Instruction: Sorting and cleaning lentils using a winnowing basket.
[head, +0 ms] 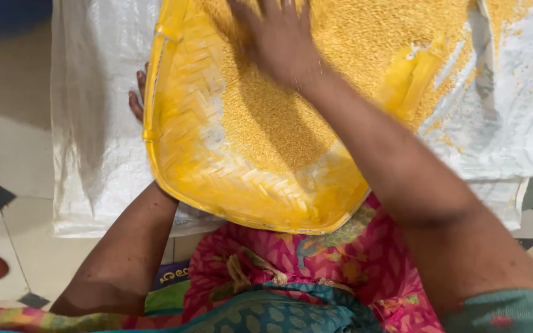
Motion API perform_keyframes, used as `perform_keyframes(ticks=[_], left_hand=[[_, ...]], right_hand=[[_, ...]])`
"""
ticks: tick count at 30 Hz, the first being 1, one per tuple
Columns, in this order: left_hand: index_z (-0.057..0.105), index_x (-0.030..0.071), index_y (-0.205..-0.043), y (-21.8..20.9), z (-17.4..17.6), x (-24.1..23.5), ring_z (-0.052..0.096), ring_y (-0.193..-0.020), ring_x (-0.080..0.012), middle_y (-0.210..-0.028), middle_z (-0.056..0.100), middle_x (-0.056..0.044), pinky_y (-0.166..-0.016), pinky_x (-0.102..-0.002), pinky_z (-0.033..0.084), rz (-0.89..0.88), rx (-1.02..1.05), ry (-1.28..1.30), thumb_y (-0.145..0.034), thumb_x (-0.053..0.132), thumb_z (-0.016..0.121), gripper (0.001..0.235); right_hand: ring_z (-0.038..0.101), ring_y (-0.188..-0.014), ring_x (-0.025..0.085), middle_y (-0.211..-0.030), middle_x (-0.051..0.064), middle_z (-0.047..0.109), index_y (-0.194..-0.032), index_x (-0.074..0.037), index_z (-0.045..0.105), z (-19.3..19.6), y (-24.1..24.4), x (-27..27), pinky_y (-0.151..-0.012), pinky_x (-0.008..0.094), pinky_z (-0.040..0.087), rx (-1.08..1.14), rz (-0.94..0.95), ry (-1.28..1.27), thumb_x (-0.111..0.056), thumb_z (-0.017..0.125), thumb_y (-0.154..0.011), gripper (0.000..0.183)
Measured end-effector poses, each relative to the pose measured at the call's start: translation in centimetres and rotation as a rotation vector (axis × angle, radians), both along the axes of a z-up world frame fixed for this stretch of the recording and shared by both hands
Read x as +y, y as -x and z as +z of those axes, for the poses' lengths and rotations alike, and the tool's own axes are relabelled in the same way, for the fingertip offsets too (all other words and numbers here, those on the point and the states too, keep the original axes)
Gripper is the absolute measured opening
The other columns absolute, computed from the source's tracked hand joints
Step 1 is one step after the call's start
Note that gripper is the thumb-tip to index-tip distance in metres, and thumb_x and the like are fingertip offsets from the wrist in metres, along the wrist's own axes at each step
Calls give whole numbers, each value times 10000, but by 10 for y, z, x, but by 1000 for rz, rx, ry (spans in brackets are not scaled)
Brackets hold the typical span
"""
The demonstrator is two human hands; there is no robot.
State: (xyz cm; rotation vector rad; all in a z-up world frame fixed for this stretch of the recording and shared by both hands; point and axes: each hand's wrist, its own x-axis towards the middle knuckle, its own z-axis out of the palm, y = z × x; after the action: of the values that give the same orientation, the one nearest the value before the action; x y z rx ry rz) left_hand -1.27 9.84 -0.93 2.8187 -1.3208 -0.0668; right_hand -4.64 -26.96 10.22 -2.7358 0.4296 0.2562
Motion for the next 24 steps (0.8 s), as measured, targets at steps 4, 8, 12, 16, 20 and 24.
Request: perform_keyframes(ticks=[4, 8, 12, 16, 20, 24], left_hand=[[340, 65, -1651, 17, 5, 12, 245, -1606, -343, -1711, 286, -168, -1285, -568, 133, 8, -6, -14, -1134, 482, 441, 672], [335, 59, -1653, 33, -4, 2, 247, -1609, -342, -1713, 286, -172, -1288, -565, 133, -13, 3, 0, -1139, 476, 434, 669], [330, 54, -1656, 26, 4, -3, 248, -1613, -341, -1714, 286, -175, -1292, -563, 134, -18, -3, 22, -1144, 470, 428, 667], [325, 48, -1658, 6, 36, -90, 249, -1616, -340, -1715, 286, -178, -1295, -560, 135, 10, -18, 6, -1149, 464, 421, 665], [320, 43, -1661, 2, 35, -102, 251, -1620, -339, -1717, 286, -182, -1299, -558, 136, 37, -42, -16, -1154, 458, 415, 662], [315, 37, -1663, -6, 36, -106, 252, -1623, -338, -1718, 287, -185, -1302, -556, 136, 21, -67, -31, -1158, 452, 408, 660]], right_hand=[[228, -1474, 481, -1586, 190, 304, -1526, -277, 443, -13, 98, 18, -1123, 706, 198, 306, 24, -295, -278, 725, -877, 708], [529, -1300, 386, -1413, 182, 571, -1417, 3, 547, -9, 173, -94, -1103, 500, 411, -95, -40, -42, -80, 723, -1022, 441], [665, -706, 273, -780, 180, 666, -968, 18, 649, -22, 181, -208, -544, 374, 481, 145, -703, -164, -156, 562, -1123, 249], [605, -953, 384, -1018, 271, 625, -1121, 102, 585, -79, 174, -157, -842, 479, 530, -48, -389, -150, -44, 626, -1122, 151], [289, -1467, 520, -1603, 361, 241, -1560, 12, 424, -22, 143, -62, -1182, 515, 343, 45, -264, -276, -103, 652, -1051, 570], [677, -1228, 408, -1323, 227, 701, -1399, -45, 577, -35, 144, -146, -1043, 484, 559, -137, -440, -99, -203, 704, -1103, 359]])
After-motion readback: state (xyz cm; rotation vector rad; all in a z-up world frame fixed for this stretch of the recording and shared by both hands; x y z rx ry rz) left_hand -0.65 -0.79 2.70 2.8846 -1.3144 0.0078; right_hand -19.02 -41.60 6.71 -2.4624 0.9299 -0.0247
